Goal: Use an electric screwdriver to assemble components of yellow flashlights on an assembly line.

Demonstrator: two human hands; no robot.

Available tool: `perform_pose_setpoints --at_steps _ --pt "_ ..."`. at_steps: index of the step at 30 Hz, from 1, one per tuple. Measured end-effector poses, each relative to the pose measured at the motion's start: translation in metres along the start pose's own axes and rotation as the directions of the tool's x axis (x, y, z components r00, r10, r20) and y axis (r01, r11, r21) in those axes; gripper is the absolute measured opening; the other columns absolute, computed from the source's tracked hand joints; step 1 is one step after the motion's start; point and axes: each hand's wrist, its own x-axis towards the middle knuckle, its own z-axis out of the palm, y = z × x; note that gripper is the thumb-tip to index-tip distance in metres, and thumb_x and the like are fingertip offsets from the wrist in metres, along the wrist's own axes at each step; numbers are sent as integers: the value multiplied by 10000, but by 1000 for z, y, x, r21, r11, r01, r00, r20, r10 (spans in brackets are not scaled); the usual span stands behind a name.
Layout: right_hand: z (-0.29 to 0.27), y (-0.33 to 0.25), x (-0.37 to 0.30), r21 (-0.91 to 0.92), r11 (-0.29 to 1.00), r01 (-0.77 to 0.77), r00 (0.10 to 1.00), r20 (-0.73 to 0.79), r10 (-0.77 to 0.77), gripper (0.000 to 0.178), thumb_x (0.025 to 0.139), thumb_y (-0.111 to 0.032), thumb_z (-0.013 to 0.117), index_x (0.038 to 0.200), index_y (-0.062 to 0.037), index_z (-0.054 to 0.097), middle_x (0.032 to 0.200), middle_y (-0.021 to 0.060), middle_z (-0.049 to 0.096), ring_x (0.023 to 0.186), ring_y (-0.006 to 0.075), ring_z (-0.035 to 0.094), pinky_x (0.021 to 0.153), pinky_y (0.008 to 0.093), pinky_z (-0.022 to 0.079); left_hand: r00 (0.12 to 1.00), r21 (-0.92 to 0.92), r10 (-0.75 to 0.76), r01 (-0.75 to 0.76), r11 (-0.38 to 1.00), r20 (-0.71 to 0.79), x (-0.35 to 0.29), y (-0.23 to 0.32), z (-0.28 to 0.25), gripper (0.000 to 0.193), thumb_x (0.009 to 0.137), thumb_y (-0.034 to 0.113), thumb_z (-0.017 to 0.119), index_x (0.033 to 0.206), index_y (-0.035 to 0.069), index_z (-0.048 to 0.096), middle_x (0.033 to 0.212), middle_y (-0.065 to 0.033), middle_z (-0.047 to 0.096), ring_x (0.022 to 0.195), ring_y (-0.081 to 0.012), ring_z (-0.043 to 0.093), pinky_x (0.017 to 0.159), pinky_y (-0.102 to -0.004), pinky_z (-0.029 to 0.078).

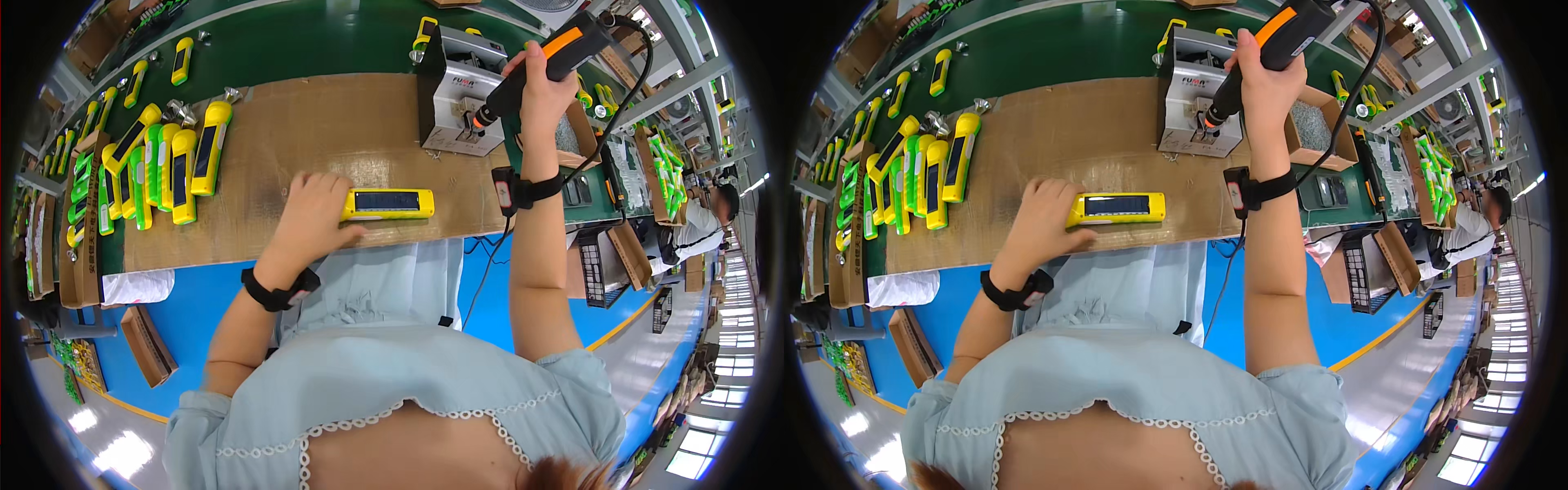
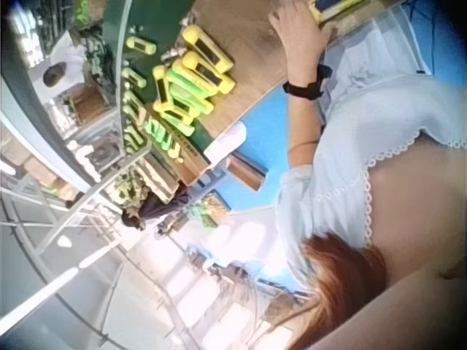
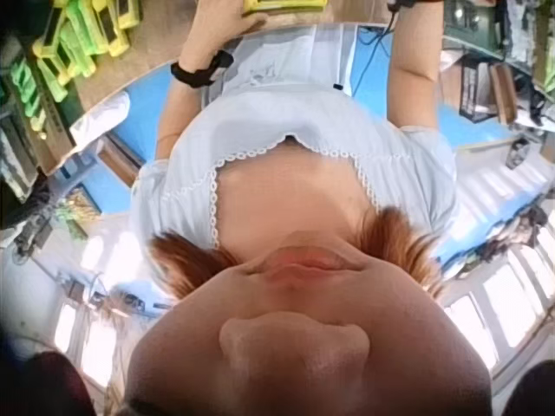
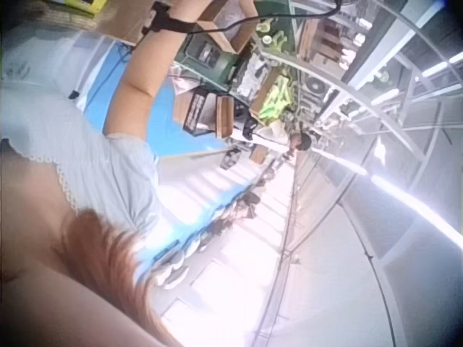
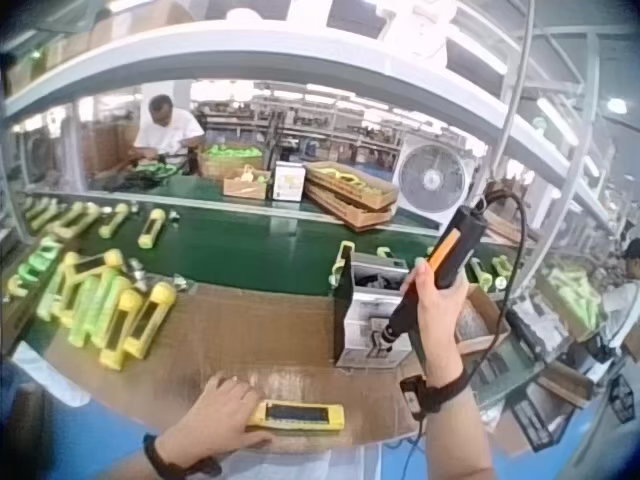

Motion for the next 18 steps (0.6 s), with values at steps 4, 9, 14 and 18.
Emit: perform_pose_setpoints --at_steps 4,9,14,18 --pt "-3 -7 -4 107 992 -63 997 54 57 293 865 -258 599 844 20 511 664 123 572 535 209 573 493 305 473 999 3 -36 36 999 8 -1 -15 6 460 654 252 757 1037 89 561 970 -115 548 984 -303 505 949 -471 309" --pt "10 -33 -57 536 824 -184 983 121 141 457 833 -409 600 947 17 480 683 134 539 561 213 567 506 315 489 993 -68 -47 39 997 -112 -1 -8 21 454 652 269 765 1034 103 586 945 -94 540 950 -287 507 932 -465 304" --pt "39 -67 -99 573 798 -186 977 193 89 649 758 -472 677 1088 33 438 714 131 550 596 221 579 550 318 500 985 -84 -30 16 996 -171 7 -4 40 493 607 297 789 1019 103 601 940 -72 535 947 -257 499 918 -439 304" --pt "56 -70 -109 593 773 -226 964 252 88 626 743 -429 714 1077 29 447 730 123 557 623 215 583 570 316 504 979 -79 -65 51 996 -195 11 -6 43 468 597 284 790 991 103 611 947 -62 531 956 -239 497 896 -440 310"
